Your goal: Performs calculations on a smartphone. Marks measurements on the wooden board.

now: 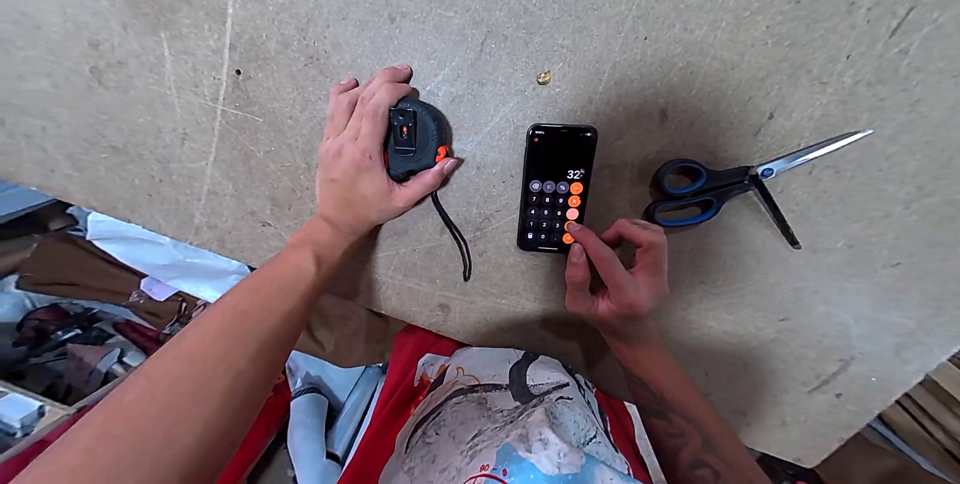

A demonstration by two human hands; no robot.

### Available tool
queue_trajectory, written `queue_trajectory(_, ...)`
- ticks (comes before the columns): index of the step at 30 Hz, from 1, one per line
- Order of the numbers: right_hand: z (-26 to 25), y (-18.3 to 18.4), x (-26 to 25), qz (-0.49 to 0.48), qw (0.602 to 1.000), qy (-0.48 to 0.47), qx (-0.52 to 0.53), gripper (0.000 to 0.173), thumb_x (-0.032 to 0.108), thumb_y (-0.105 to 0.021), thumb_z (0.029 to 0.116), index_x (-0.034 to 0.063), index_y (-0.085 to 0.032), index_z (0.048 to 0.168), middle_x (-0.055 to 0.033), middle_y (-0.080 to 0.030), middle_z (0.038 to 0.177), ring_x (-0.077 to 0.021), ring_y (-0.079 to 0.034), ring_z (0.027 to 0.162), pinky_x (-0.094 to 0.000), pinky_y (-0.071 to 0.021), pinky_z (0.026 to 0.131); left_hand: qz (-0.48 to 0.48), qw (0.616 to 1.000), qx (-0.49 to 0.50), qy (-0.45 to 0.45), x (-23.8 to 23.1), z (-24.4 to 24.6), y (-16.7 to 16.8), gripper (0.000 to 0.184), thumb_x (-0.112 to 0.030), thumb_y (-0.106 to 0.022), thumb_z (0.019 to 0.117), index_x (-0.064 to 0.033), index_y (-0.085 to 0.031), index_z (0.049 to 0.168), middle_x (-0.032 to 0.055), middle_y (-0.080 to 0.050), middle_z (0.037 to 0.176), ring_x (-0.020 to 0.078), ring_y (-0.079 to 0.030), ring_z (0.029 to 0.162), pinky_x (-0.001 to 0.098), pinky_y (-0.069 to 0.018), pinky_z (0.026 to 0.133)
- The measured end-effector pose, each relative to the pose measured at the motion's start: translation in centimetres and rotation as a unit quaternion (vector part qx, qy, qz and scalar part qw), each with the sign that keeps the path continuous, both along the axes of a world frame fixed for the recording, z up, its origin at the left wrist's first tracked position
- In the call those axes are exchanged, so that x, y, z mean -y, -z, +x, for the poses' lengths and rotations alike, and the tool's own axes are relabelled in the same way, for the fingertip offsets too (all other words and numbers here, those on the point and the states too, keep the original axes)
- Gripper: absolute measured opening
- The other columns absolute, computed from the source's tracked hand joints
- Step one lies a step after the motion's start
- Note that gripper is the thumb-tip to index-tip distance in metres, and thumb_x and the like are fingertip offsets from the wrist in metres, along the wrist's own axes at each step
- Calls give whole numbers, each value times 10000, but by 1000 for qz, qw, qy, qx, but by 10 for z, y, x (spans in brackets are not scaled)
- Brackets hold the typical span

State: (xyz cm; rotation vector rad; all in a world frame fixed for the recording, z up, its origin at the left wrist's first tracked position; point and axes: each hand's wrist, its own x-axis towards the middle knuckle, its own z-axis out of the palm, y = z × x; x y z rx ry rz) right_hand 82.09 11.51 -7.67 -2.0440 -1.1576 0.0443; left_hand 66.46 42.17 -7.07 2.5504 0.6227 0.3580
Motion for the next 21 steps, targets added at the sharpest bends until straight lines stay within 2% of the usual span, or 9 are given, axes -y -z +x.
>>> queue_trajectory(2,-1,2,1,-6,999,-35,4,275,325,-620,965,184,-768,1150,-82,-579,1012,-225,-556,1012,-443,-440,961,2,1000,1,1,0,0,1,805,-647,-679,846,-64,-562,1387,131,-552,1498,275,-513,1395,524,-276,1233)
queue_trajectory(5,0,5,-2,-37,996,-73,27,303,363,-612,974,279,-747,1232,-89,-594,1155,-253,-526,1136,-470,-387,1022,3,1000,2,1,0,-1,1,802,-643,-683,844,-68,-562,1390,124,-552,1498,275,-514,1393,524,-278,1233)
queue_trajectory(7,0,4,-5,-55,994,-80,42,311,381,-615,979,317,-737,1258,-87,-586,1211,-260,-509,1162,-486,-365,1039,5,1000,4,0,0,0,1,797,-642,-683,846,-68,-564,1386,124,-554,1496,275,-518,1389,519,-282,1231)
queue_trajectory(10,1,3,-9,-72,993,-84,52,311,380,-612,980,322,-739,1258,-79,-582,1208,-259,-500,1154,-495,-343,1037,5,1000,8,0,0,0,1,793,-633,-688,849,-65,-564,1388,130,-556,1493,276,-523,1383,524,-287,1227)
queue_trajectory(21,1,5,-7,-53,997,-46,27,311,347,-613,983,285,-741,1260,-95,-595,1142,-264,-529,1130,-489,-386,1018,0,1000,1,0,0,-1,0,815,-646,-688,844,-63,-557,1398,131,-549,1501,281,-512,1396,530,-279,1235)
